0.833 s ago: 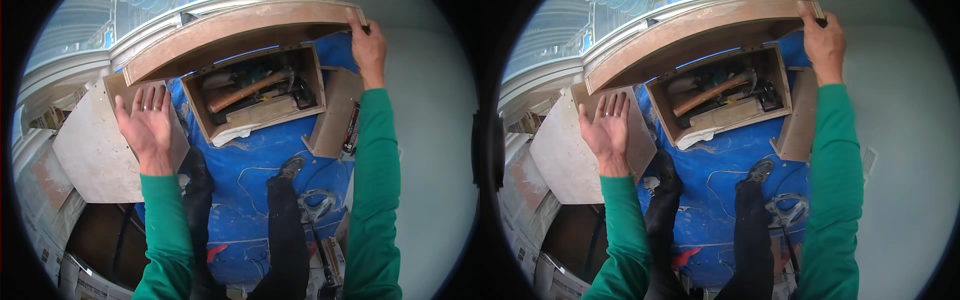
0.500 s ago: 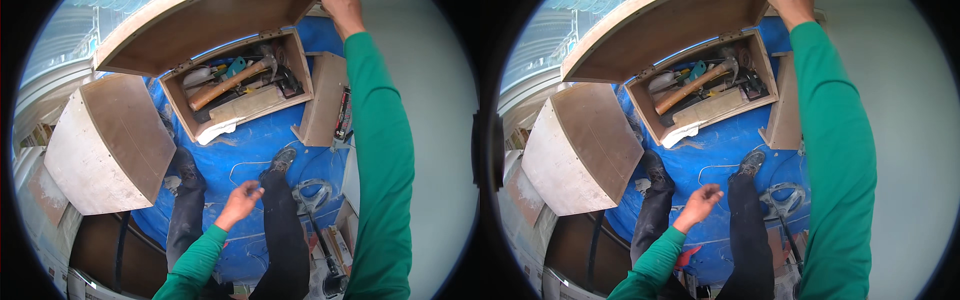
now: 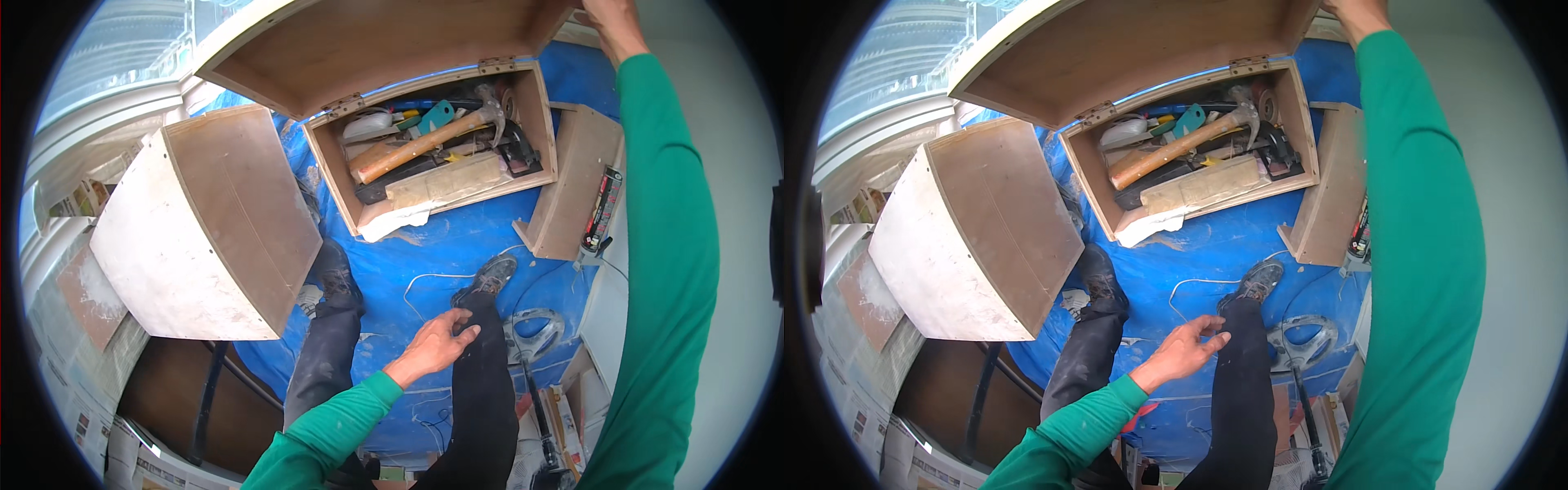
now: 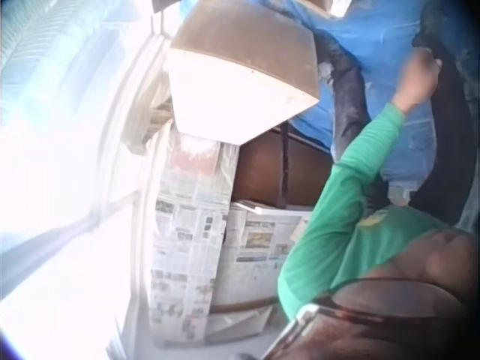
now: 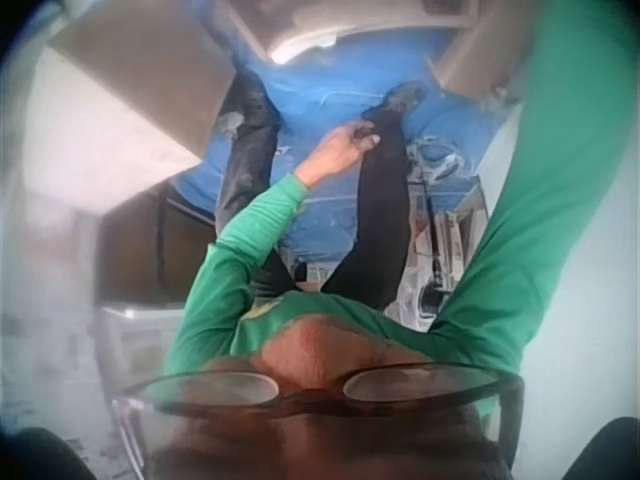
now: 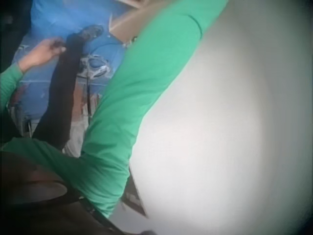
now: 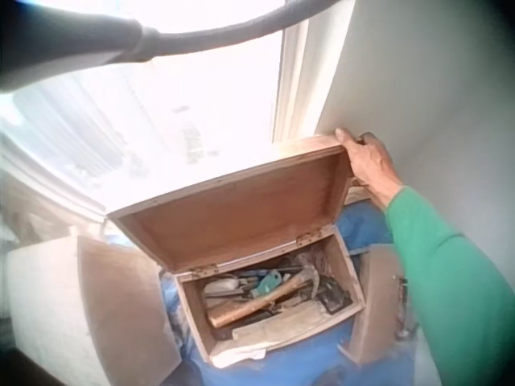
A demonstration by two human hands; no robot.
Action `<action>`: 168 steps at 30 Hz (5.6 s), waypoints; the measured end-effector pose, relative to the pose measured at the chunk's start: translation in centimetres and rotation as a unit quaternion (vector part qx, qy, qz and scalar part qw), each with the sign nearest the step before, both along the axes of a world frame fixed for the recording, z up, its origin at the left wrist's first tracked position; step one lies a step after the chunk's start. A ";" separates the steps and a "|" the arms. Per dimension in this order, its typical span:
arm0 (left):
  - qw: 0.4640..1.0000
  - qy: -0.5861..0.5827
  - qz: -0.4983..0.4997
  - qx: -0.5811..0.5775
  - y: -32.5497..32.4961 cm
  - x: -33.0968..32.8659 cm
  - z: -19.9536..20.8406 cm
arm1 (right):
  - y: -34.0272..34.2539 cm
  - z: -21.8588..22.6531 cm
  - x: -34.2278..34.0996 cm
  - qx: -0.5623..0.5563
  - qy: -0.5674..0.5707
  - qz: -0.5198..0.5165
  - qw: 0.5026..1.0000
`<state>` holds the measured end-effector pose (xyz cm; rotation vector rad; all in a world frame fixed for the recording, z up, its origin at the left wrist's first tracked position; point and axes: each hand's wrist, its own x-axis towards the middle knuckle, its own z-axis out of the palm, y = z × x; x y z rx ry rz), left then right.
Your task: The person uses a power drill to secure wooden panels to a wall structure. They retrieve a small wooden block and a screw from a toolbox, then attach the block to the wall using the drill. The person also handles a tube of sealant and adjusts the drill bit during the process.
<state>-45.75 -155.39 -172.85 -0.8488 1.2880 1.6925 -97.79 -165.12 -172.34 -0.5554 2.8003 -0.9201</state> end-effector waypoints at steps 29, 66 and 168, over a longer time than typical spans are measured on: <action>0.999 -0.012 0.038 0.009 0.3 1.0 -1.5 | 0.8 -1.5 -1.3 -0.053 -0.033 -0.026 0.998; 0.997 -0.054 0.048 0.006 -2.0 -0.2 -2.8 | 8.4 -18.4 27.7 0.307 -0.086 0.480 0.817; 0.736 0.305 -0.154 -0.585 -23.3 -15.6 -7.5 | 21.5 1.1 43.2 -0.086 -0.441 -0.059 0.891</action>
